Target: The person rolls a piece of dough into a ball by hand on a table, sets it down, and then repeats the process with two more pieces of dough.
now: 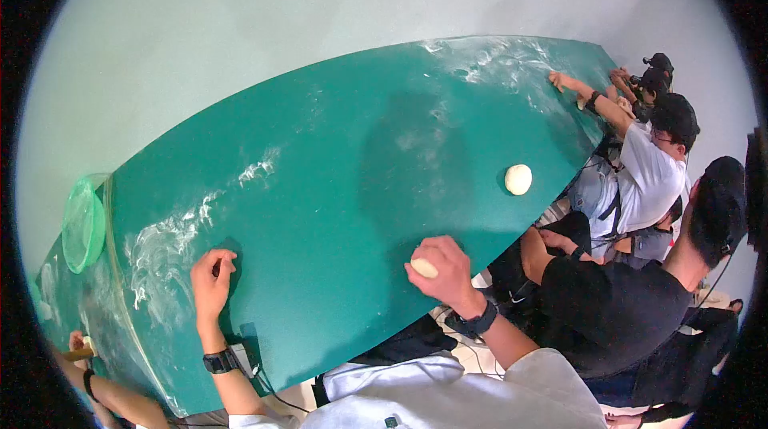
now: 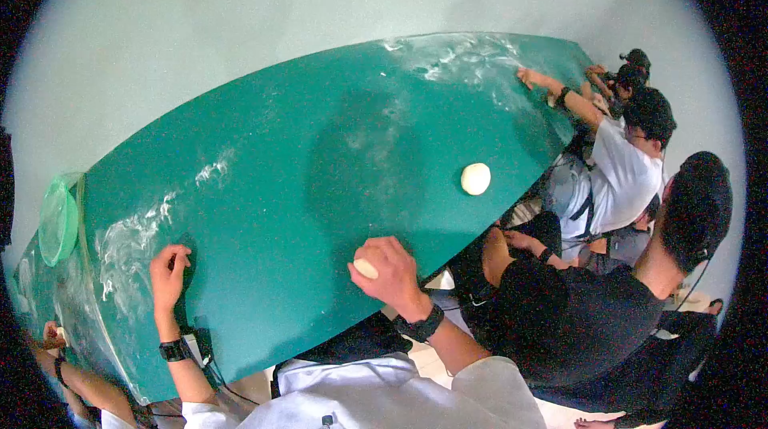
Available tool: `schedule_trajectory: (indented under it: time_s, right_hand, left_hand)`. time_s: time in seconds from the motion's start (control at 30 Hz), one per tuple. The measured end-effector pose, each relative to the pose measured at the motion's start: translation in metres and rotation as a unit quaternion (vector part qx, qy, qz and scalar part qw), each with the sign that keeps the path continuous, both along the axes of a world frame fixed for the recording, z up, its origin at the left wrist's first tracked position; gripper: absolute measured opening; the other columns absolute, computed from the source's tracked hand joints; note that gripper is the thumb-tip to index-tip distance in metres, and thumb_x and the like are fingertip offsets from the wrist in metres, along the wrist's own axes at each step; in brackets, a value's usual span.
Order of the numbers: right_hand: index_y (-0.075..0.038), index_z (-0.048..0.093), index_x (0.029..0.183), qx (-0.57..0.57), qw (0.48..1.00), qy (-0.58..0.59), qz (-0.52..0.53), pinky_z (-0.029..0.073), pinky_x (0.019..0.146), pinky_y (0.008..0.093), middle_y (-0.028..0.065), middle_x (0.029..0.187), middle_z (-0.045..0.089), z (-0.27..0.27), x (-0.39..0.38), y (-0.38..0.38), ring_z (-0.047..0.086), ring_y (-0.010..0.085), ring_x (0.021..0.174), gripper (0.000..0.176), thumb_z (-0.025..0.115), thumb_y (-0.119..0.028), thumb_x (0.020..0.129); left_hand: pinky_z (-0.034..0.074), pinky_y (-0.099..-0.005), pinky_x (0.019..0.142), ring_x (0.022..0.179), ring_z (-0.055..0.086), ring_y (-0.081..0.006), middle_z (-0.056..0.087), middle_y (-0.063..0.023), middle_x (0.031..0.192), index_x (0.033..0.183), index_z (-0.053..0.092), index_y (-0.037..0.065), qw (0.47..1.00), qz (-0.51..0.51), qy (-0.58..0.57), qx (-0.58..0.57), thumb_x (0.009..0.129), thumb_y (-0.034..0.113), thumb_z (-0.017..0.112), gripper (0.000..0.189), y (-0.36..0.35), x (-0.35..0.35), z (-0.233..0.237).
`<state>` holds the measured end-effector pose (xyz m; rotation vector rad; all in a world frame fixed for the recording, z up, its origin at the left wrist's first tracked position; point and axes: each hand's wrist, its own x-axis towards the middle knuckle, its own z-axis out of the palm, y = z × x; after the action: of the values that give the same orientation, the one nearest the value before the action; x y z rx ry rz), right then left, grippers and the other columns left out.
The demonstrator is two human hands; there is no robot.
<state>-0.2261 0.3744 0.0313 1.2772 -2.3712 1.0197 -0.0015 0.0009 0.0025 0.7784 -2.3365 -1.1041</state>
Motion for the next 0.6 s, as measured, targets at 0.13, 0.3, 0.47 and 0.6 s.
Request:
schedule_trajectory:
  time_s: [0.13, 0.3, 0.47, 0.6]
  right_hand:
    - [-0.006, 0.058, 0.088, -0.101, 0.991, -0.025, -0.081, 0.053, 0.070, 0.0393, 0.0137, 0.092, 0.063, 0.015, -0.001, 0.002, 0.063, 0.0320, 0.083, 0.037, 0.086, -0.008, 0.064]
    - [-0.006, 0.064, 0.096, 0.021, 0.997, 0.021, -0.066, 0.054, 0.075, 0.0402, 0.0132, 0.096, 0.063, 0.019, 0.007, 0.007, 0.063, 0.0344, 0.091, 0.039, 0.087, -0.006, 0.064]
    - [-0.006, 0.064, 0.090, -0.084, 0.987, -0.082, -0.110, 0.053, 0.079, 0.0400, 0.0131, 0.101, 0.062, -0.002, 0.002, 0.020, 0.062, 0.0309, 0.098, 0.036, 0.087, -0.004, 0.062]
    - [-0.007, 0.064, 0.096, -0.094, 0.984, -0.035, -0.148, 0.052, 0.085, 0.0417, 0.0160, 0.112, 0.059, 0.051, 0.007, 0.024, 0.062, 0.0317, 0.099, 0.042, 0.088, -0.012, 0.062]
  left_hand:
    - [0.040, -0.0263, 0.055, 0.061, 0.057, -0.0095, 0.064, -0.0038, 0.071, 0.092, 0.070, 0.002, 1.000, 0.014, 0.003, 0.020, 0.096, 0.014, 0.062, 0.015, 0.003, 0.003, 0.002]
    - [0.041, -0.0265, 0.056, 0.062, 0.057, -0.0097, 0.064, -0.0035, 0.073, 0.092, 0.071, 0.003, 1.000, 0.006, -0.017, -0.009, 0.095, 0.014, 0.063, 0.014, 0.003, 0.000, 0.002]
    - [0.039, -0.0261, 0.056, 0.062, 0.054, -0.0080, 0.063, -0.0026, 0.072, 0.093, 0.071, 0.003, 1.000, 0.008, 0.000, 0.014, 0.096, 0.013, 0.062, 0.014, 0.005, 0.000, 0.005]
    - [0.038, -0.0256, 0.055, 0.063, 0.053, -0.0082, 0.063, -0.0029, 0.072, 0.094, 0.071, 0.003, 1.000, 0.003, 0.003, 0.019, 0.096, 0.012, 0.061, 0.014, 0.002, 0.000, 0.000]
